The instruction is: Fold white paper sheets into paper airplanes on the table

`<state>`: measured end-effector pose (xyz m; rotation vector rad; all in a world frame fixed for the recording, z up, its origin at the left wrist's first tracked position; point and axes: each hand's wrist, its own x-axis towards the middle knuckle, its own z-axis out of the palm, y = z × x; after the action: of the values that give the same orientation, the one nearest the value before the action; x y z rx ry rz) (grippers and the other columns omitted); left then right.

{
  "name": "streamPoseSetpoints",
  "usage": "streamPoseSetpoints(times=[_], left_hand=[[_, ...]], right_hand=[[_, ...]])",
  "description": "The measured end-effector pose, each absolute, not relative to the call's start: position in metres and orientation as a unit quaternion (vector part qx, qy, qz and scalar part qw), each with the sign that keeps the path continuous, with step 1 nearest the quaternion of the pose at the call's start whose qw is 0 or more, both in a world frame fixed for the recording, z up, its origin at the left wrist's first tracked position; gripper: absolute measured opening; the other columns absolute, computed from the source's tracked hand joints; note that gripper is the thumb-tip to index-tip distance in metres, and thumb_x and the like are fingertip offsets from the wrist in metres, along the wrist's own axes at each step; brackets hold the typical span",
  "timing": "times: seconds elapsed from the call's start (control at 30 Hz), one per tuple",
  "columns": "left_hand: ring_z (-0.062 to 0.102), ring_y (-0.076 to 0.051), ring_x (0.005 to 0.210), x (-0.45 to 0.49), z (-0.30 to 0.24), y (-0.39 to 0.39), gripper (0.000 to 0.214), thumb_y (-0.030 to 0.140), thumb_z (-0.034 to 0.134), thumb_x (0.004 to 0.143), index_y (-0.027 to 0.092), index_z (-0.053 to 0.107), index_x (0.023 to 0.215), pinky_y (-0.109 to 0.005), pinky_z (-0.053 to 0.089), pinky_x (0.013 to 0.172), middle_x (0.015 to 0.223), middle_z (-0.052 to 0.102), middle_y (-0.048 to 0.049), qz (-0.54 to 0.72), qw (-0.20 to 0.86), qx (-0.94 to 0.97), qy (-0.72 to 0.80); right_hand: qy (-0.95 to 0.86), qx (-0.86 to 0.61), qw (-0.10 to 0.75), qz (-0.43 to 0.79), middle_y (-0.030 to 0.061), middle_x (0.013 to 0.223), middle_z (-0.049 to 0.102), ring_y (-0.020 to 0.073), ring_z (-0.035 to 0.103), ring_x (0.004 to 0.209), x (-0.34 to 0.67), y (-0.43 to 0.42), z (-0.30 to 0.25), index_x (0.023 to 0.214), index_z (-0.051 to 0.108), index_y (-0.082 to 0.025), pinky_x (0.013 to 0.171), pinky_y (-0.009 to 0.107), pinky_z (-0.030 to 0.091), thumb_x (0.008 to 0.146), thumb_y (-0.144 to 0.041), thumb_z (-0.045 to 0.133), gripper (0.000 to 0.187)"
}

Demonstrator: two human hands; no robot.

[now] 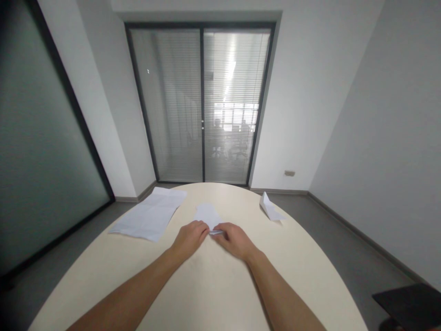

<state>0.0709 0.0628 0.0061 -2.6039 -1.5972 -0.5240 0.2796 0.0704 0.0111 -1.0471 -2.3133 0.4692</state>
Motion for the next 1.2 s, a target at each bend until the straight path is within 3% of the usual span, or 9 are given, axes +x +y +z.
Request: streamPoseSetpoints(times=[0.13, 0.4, 0.77, 0.93, 1.03, 1.2], left_hand=[[0.062, -0.021, 0.097, 0.071, 0.005, 0.062, 0.023, 0.028, 0.045, 0.1, 0.021, 0.067, 0.097, -0.032, 0.048, 0.082, 0.098, 0.069, -0.0054, -0.184, 0.009, -0.843, -0.506], [0.06, -0.021, 0.098, 0.071, 0.003, 0.059, 0.023, 0.03, 0.048, 0.098, 0.021, 0.069, 0.093, -0.032, 0.048, 0.084, 0.1, 0.067, -0.0054, -0.209, 0.008, -0.851, -0.481], [0.061, -0.02, 0.096, 0.07, 0.003, 0.059, 0.022, 0.029, 0.05, 0.096, 0.021, 0.07, 0.093, -0.03, 0.048, 0.084, 0.098, 0.068, -0.0048, -0.228, 0.003, -0.854, -0.467], [0.061, -0.02, 0.091, 0.072, 0.007, 0.056, 0.023, 0.026, 0.049, 0.096, 0.021, 0.071, 0.089, -0.031, 0.047, 0.083, 0.091, 0.07, -0.0042, -0.234, -0.012, -0.859, -0.456], [0.061, -0.02, 0.089, 0.073, 0.008, 0.055, 0.023, 0.025, 0.049, 0.095, 0.021, 0.071, 0.089, -0.031, 0.047, 0.083, 0.088, 0.071, -0.0042, -0.24, -0.027, -0.862, -0.446], [0.063, -0.019, 0.087, 0.072, 0.007, 0.055, 0.028, 0.026, 0.046, 0.097, 0.021, 0.071, 0.086, -0.03, 0.047, 0.084, 0.086, 0.072, -0.0039, -0.247, -0.058, -0.866, -0.43]], right_hand=[[-0.866, -0.4, 0.259, 0.15, 0.0047, 0.089, 0.073, 0.0208, 0.064, 0.085, 0.278, 0.07, 0.015, 0.093, 0.07, -0.022, 0.08, 0.032, 0.048, 0.101, -0.041, 0.041, 0.036], [-0.863, -0.411, 0.269, 0.118, 0.0049, 0.082, 0.068, 0.0202, 0.059, 0.083, 0.279, 0.072, 0.01, 0.083, 0.069, -0.021, 0.076, 0.031, 0.045, 0.097, -0.037, 0.05, 0.029], [-0.849, -0.429, 0.279, 0.133, 0.0025, 0.078, 0.065, 0.0182, 0.057, 0.075, 0.279, 0.076, 0.005, 0.081, 0.067, -0.021, 0.071, 0.03, 0.045, 0.086, -0.025, 0.061, 0.009], [-0.841, -0.436, 0.3, 0.111, 0.0042, 0.089, 0.069, 0.0207, 0.061, 0.088, 0.283, 0.084, -0.001, 0.094, 0.071, -0.022, 0.082, 0.033, 0.046, 0.087, -0.02, 0.057, 0.017], [-0.83, -0.456, 0.309, 0.088, 0.0054, 0.095, 0.069, 0.0222, 0.061, 0.094, 0.286, 0.088, -0.002, 0.091, 0.072, -0.022, 0.087, 0.035, 0.046, 0.086, -0.02, 0.058, 0.016], [-0.821, -0.492, 0.28, 0.072, 0.0048, 0.087, 0.069, 0.0211, 0.062, 0.086, 0.288, 0.087, 0.001, 0.086, 0.073, -0.022, 0.079, 0.032, 0.046, 0.088, -0.022, 0.055, 0.017]])
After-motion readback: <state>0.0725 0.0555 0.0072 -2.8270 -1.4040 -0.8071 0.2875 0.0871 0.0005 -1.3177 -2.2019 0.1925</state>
